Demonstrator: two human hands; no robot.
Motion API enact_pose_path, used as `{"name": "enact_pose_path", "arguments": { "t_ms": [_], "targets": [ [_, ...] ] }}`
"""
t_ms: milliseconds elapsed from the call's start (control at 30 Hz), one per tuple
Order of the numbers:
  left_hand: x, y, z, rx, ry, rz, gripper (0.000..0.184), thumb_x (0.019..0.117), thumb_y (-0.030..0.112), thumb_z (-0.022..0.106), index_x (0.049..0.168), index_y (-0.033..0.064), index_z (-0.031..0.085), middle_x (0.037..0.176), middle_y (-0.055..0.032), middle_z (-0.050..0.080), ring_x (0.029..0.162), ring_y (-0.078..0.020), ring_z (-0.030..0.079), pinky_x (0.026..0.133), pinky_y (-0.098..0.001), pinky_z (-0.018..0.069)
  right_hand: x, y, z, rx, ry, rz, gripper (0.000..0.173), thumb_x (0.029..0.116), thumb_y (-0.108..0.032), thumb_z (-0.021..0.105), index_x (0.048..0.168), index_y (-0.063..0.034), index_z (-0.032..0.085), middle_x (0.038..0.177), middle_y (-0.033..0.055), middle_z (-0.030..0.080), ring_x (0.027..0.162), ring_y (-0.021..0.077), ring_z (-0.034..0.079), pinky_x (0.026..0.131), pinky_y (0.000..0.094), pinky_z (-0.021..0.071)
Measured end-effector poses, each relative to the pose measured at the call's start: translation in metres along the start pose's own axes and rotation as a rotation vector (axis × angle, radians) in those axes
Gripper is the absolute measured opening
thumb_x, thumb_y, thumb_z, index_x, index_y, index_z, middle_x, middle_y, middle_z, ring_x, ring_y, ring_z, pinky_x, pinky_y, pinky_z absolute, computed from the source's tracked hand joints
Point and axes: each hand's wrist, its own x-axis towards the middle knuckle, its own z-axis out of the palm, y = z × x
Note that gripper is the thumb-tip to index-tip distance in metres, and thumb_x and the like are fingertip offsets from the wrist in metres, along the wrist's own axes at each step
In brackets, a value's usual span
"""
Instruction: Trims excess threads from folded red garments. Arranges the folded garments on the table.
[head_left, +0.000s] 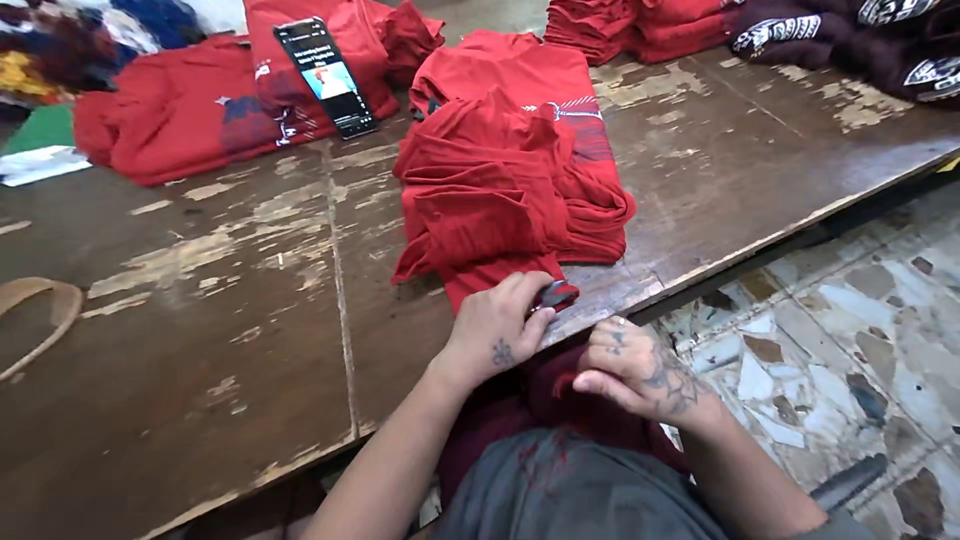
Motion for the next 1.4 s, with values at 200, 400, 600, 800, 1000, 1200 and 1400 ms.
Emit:
{"name": "enact_pose_path", "arguments": {
  "t_ms": [200, 400, 600, 800, 1000, 1200, 1400],
  "targets": [
    [0.02, -0.016, -0.047, -0.142, -0.096, -0.189, 0.025, 0.1011, 0.025, 0.061, 0.105, 0.0025, 0.07, 0.093, -0.0149, 0.071, 0.088, -0.0294, 0.071, 0.082, -0.0549, 0.0561, 0.04, -0.023, 0.023, -0.005, -0.261, -0.214, 0.039, 0.101, -0.043, 0.057, 0.095, -0.0084, 0.074, 0.096, 0.0123, 0.072, 0.101, 0.0328, 0.069, 0.095, 0.0512, 0.053],
    [0.051, -0.002, -0.117, -0.509, 0.975, -0.056, 0.01, 0.1008, 0.015, 0.061, 0.103, 0.0068, 0.057, 0.079, 0.0048, 0.057, 0.059, -0.0025, 0.051, 0.053, -0.0203, 0.0452, 0.16, 0.067, 0.026, -0.427, -0.089, 0.07, 0.069, 0.0868, -0.053, 0.075, 0.148, -0.0267, 0.057, 0.15, 0.029, 0.049, 0.145, 0.0538, 0.036, 0.109, 0.084, 0.0219],
    [0.014, -0.142, -0.076, -0.315, 0.813, -0.682, 0.029, 0.1051, 0.024, 0.057, 0.112, -0.0033, 0.063, 0.092, -0.0166, 0.065, 0.081, -0.0255, 0.061, 0.077, -0.0469, 0.0515, 0.225, 0.096, 0.003, -0.384, -0.33, 0.448, 0.102, 0.0778, -0.079, 0.067, 0.162, -0.0337, 0.031, 0.156, 0.0249, 0.042, 0.143, 0.0509, 0.038, 0.107, 0.0809, 0.0269],
    [0.001, -0.192, -0.057, -0.243, 0.684, -0.885, 0.036, 0.1073, 0.029, 0.052, 0.116, -0.0028, 0.066, 0.098, -0.0248, 0.068, 0.093, -0.039, 0.067, 0.086, -0.0614, 0.0499, 0.198, 0.079, 0.018, -0.458, 0.009, 0.078, 0.052, 0.0876, -0.045, 0.075, 0.113, -0.0001, 0.071, 0.124, 0.0226, 0.068, 0.132, 0.0442, 0.055, 0.11, 0.0761, 0.0286],
    [0.002, -0.197, -0.057, -0.33, 0.76, -0.847, 0.032, 0.1065, 0.024, 0.054, 0.113, -0.0047, 0.066, 0.096, -0.0231, 0.067, 0.09, -0.0362, 0.065, 0.085, -0.0571, 0.0495, 0.056, -0.074, 0.036, -0.109, -0.539, -0.295, 0.016, 0.0946, -0.028, 0.071, 0.1, -0.014, 0.073, 0.094, 0.0071, 0.071, 0.075, 0.0217, 0.072, 0.059, 0.0409, 0.0603],
    [0.001, -0.191, -0.06, -0.327, 0.787, -0.793, 0.028, 0.1058, 0.021, 0.055, 0.109, -0.0043, 0.067, 0.09, -0.0207, 0.066, 0.085, -0.0323, 0.063, 0.081, -0.0542, 0.0488, 0.137, -0.014, -0.031, -0.25, -0.172, -0.063, 0.053, 0.1004, -0.05, 0.057, 0.122, -0.0029, 0.07, 0.111, 0.0158, 0.073, 0.095, 0.0268, 0.072, 0.082, 0.0461, 0.0605],
    [0.0, -0.189, -0.066, -0.345, 0.693, -0.845, 0.029, 0.1066, 0.024, 0.055, 0.112, -0.0022, 0.067, 0.091, -0.02, 0.067, 0.084, -0.0326, 0.064, 0.081, -0.055, 0.0496, 0.222, 0.085, -0.009, -0.473, -0.377, 0.422, 0.077, 0.0934, -0.06, 0.065, 0.148, -0.0079, 0.052, 0.143, 0.0244, 0.054, 0.134, 0.0459, 0.048, 0.105, 0.0672, 0.0382]
  ]
}}
